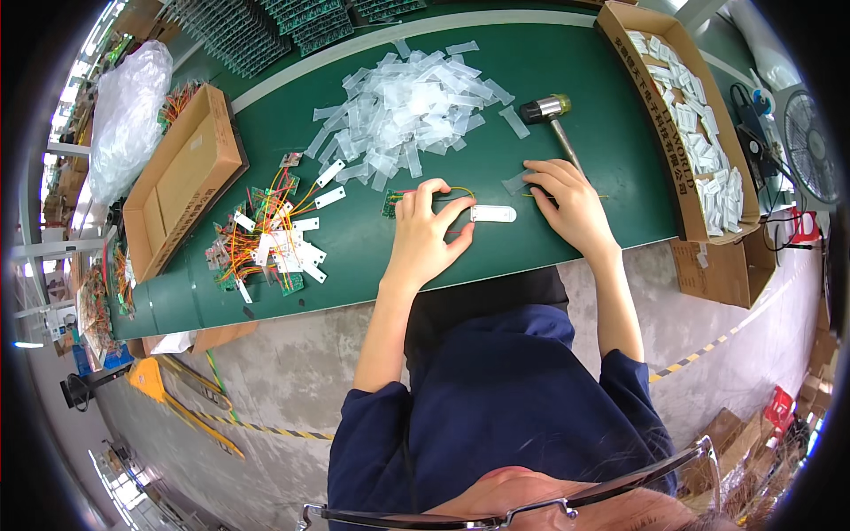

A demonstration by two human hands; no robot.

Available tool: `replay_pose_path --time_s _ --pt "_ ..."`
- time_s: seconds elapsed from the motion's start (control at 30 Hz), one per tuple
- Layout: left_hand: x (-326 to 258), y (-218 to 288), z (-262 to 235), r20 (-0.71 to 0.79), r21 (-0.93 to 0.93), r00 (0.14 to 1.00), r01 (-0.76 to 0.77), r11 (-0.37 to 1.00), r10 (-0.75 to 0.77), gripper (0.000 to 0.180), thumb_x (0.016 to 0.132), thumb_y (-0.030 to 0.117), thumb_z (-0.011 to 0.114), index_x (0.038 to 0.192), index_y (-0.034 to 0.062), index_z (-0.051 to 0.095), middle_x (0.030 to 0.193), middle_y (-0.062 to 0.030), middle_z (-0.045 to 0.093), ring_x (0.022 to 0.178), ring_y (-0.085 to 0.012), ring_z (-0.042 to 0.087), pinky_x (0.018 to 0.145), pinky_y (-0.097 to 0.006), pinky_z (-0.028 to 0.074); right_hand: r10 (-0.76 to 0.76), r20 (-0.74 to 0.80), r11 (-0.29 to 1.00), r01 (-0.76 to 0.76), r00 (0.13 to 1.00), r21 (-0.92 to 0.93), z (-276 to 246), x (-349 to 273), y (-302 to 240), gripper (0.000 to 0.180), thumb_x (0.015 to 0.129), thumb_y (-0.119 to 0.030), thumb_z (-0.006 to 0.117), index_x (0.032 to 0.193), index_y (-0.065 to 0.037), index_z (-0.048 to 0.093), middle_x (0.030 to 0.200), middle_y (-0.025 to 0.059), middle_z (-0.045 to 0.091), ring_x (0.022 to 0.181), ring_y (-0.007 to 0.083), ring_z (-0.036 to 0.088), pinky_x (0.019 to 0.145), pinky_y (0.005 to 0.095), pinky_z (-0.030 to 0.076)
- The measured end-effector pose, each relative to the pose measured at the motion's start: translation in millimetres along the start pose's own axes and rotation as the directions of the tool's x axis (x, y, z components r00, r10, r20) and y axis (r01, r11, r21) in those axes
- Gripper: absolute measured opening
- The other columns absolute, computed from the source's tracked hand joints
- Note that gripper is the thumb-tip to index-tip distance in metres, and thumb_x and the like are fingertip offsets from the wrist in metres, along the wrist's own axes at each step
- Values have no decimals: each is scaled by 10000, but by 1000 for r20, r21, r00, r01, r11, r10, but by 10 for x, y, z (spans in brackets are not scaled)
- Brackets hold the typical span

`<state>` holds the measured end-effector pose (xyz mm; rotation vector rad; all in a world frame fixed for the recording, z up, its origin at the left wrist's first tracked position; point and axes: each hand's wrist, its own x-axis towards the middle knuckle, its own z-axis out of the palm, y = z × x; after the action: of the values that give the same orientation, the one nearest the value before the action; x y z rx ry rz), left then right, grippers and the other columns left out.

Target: The person picks up a circuit board with wires and a plastic casing by hand, fits the board into the casing, and strikes the assembly with a hammer. The person then places the completed unit into a cardboard box and repeats the process.

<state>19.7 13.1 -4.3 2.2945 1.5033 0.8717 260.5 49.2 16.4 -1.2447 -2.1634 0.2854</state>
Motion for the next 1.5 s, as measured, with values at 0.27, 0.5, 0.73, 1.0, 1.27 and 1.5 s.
replay_pose_path --time_s 0.27,0.5,0.73,1.0,1.27,1.5 --pt "8 15 -23 7 0 1000 22 1000 -22 319 723 191 767 1034 210 698 1166 -56 456 1049 -283 449 911 -411 370 -90 56 968 74 994 240 56 -35 -287 153 758 7 706 906 -34 702 958 68 646 901 254 615 761 349 517" --pt "36 2 -33 17 -47 999 32 998 -32 328 712 180 771 1031 208 699 1168 -51 457 1053 -280 446 920 -402 369 -24 56 963 8 998 269 214 -144 -307 156 754 -17 709 905 -58 710 947 52 626 858 231 601 717 338 515" --pt "34 1 -39 38 -68 997 63 996 -61 343 703 175 777 1035 211 701 1174 -42 457 1052 -276 443 932 -397 370 -6 34 957 -4 999 291 257 -183 -300 170 752 0 711 911 -61 716 945 49 622 811 210 587 691 325 509" --pt "31 -8 -44 35 -57 998 56 997 -54 350 717 199 782 1058 219 702 1185 -36 458 1066 -272 436 942 -395 361 41 43 941 -54 998 335 281 -178 -319 195 749 42 704 929 -32 726 954 56 624 787 194 564 713 301 487" --pt "38 -15 -59 60 -59 996 67 996 -63 361 726 213 781 1077 212 696 1212 -34 461 1084 -270 429 951 -394 352 57 80 934 -82 995 349 268 -163 -311 189 765 35 694 940 -29 721 973 62 619 792 202 573 724 309 490" --pt "31 0 -69 61 -56 996 66 996 -62 370 720 209 778 1079 209 693 1215 -35 465 1089 -270 428 954 -396 354 67 123 925 -108 990 364 253 -160 -280 202 767 42 686 954 -28 717 987 64 619 816 204 586 736 309 494"
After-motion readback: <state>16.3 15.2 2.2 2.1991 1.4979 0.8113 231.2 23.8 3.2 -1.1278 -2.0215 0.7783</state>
